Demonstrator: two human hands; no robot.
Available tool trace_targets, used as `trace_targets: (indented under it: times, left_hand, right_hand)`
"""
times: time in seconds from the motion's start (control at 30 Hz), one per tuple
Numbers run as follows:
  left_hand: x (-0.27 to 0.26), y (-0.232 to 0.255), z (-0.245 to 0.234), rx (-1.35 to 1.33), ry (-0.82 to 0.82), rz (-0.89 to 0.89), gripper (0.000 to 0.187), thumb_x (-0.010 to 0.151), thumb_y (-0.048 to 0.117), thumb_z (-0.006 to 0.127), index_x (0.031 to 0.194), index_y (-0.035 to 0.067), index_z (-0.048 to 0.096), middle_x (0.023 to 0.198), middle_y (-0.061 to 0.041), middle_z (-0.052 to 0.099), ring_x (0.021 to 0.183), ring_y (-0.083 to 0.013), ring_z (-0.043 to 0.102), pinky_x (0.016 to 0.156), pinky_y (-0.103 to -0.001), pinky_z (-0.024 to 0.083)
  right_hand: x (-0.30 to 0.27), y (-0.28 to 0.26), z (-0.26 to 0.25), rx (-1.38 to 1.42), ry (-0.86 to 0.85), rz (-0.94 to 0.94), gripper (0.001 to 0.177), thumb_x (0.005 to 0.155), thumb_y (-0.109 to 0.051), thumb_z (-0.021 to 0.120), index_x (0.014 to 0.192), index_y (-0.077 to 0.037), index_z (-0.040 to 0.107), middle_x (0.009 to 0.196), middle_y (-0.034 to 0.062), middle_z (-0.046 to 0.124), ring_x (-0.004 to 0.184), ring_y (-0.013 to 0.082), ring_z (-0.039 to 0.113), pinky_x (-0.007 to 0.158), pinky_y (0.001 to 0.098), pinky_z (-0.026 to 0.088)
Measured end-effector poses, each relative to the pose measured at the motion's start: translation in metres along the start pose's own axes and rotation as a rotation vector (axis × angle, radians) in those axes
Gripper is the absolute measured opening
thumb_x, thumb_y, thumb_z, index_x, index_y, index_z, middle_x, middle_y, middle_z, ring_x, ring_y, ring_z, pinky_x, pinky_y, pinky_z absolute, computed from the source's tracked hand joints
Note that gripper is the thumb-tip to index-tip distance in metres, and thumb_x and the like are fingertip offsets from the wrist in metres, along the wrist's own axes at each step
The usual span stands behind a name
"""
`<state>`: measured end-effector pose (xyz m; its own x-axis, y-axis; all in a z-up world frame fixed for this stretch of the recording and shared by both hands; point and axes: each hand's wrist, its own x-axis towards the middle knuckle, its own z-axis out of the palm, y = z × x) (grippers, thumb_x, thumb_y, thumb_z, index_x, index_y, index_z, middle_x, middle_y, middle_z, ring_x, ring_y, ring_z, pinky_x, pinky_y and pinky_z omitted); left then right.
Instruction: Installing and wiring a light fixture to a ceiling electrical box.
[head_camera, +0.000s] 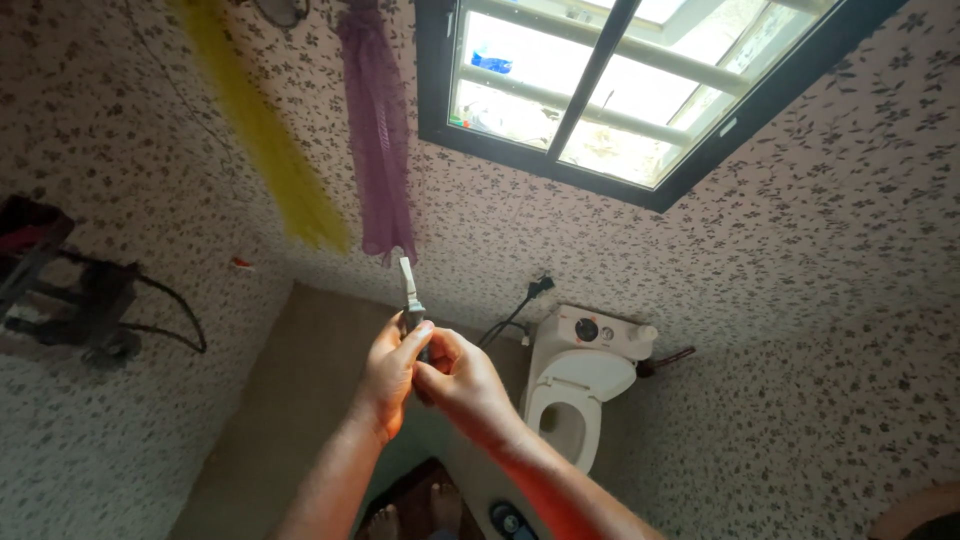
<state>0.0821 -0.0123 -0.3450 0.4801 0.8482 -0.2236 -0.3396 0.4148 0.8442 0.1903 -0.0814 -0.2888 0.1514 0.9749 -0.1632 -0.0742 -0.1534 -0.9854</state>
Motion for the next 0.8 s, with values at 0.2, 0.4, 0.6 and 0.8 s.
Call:
trace_targets:
  times: [0.2,0.4,0.6,0.8]
  left_hand:
    - [0.004,-0.002,0.003,-0.069,0.135,-0.06,0.034,0.096,0.026,0.067,0.123,0.008,0.061,0.097,0.003,0.06,0.091,-0.0091,0.058,0.083,-0.028,0.048]
    - [0.01,0.006,0.002,-0.052,0.167,-0.091,0.032,0.096,0.029,0.064,0.121,0.011,0.06,0.094,0.002,0.06,0.082,-0.0102,0.06,0.069,-0.029,0.05]
    - [0.043,0.007,-0.004,-0.153,0.027,0.061,0.027,0.106,0.032,0.062,0.114,0.007,0.06,0.087,-0.003,0.065,0.076,-0.014,0.063,0.066,-0.028,0.056]
    - [0.091,0.071,0.035,-0.004,0.04,0.082,0.026,0.102,0.031,0.057,0.117,0.011,0.065,0.1,-0.002,0.071,0.088,-0.0117,0.069,0.066,-0.03,0.056]
  right_hand:
    - [-0.002,-0.007,0.001,-0.102,-0.023,-0.02,0.026,0.093,-0.007,0.069,0.117,0.002,0.064,0.083,0.0013,0.064,0.067,0.0073,0.058,0.057,0.0241,0.048]
    - [0.018,0.002,-0.007,-0.058,-0.095,0.005,0.02,0.095,-0.006,0.066,0.112,0.004,0.064,0.082,0.0025,0.067,0.064,0.0106,0.061,0.056,0.0265,0.051]
    - [0.065,-0.023,-0.027,-0.096,-0.066,-0.149,0.02,0.095,-0.006,0.067,0.112,0.003,0.071,0.093,0.0062,0.075,0.079,0.0113,0.068,0.069,0.0262,0.058]
    - [0.141,-0.079,-0.045,-0.03,0.055,-0.203,0.02,0.095,-0.008,0.064,0.11,0.003,0.071,0.084,0.0103,0.072,0.067,0.0168,0.068,0.06,0.0314,0.059]
